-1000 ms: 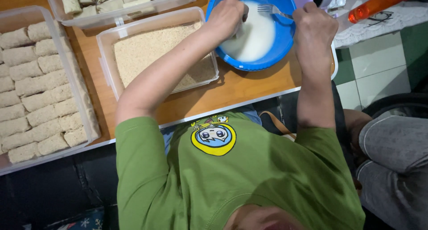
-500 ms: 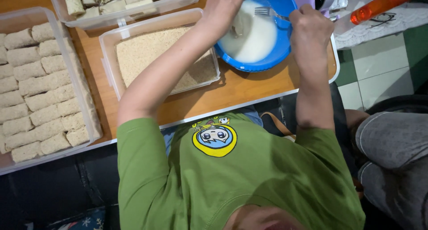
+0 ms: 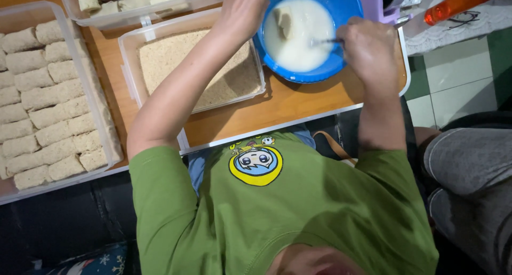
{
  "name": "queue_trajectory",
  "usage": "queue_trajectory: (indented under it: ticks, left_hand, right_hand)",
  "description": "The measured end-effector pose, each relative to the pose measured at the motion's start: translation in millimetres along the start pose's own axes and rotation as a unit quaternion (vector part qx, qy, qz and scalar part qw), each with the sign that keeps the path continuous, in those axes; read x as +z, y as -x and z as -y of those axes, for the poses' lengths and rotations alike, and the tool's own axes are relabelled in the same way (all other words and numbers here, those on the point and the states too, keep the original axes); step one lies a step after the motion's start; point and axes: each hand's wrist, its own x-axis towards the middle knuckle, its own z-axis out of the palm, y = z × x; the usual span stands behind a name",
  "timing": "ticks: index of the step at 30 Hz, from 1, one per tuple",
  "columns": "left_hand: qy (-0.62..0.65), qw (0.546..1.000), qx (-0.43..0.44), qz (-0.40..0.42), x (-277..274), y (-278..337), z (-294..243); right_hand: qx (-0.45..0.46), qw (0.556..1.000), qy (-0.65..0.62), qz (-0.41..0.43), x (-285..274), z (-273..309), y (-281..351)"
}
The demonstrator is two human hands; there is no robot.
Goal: Breading rolled snacks by dipping them in a liquid batter and then coating them with breadcrumbs.
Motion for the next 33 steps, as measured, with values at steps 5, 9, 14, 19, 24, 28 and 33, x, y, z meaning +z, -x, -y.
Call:
queue_trajectory:
  ticks: [5,9,14,19,24,28,33]
  left_hand:
    - [-0.005,1.0,0.008,-0.012,-11,-1,-9]
    - [-0.027,1.0,-0.016,0.003,-9,-3,-12]
    - [-0.014,1.0,-0.011,0.01,-1,-4,-11]
    - [-0.008,1.0,0.019,-0.006,8,-6,-9]
    - [0.032,0.999,0.019,0.009,-2,-6,-13]
    - [0.038,0.999,-0.015,0.02,1,-8,-10]
    - [0.05,0.999,-0.017,-0.002,2,-10,-7]
  right_hand:
    - [-0.012,0.999,0.013,-0.046,23,-25,6]
    - [-0.007,0.995,0.07,-0.071,54,-30,-5]
    - [-0.009,0.998,0.027,-0.063,36,-17,-10]
    - [-0.006,0.994,0.045,-0.101,66,-27,-21]
    - [-0.018,0.997,-0.04,-0.065,54,-13,-27]
    - [-0.009,0.996,-0.015,-0.084,43,-21,-15]
    - [0.04,0.997,0.067,-0.014,37,-40,-4]
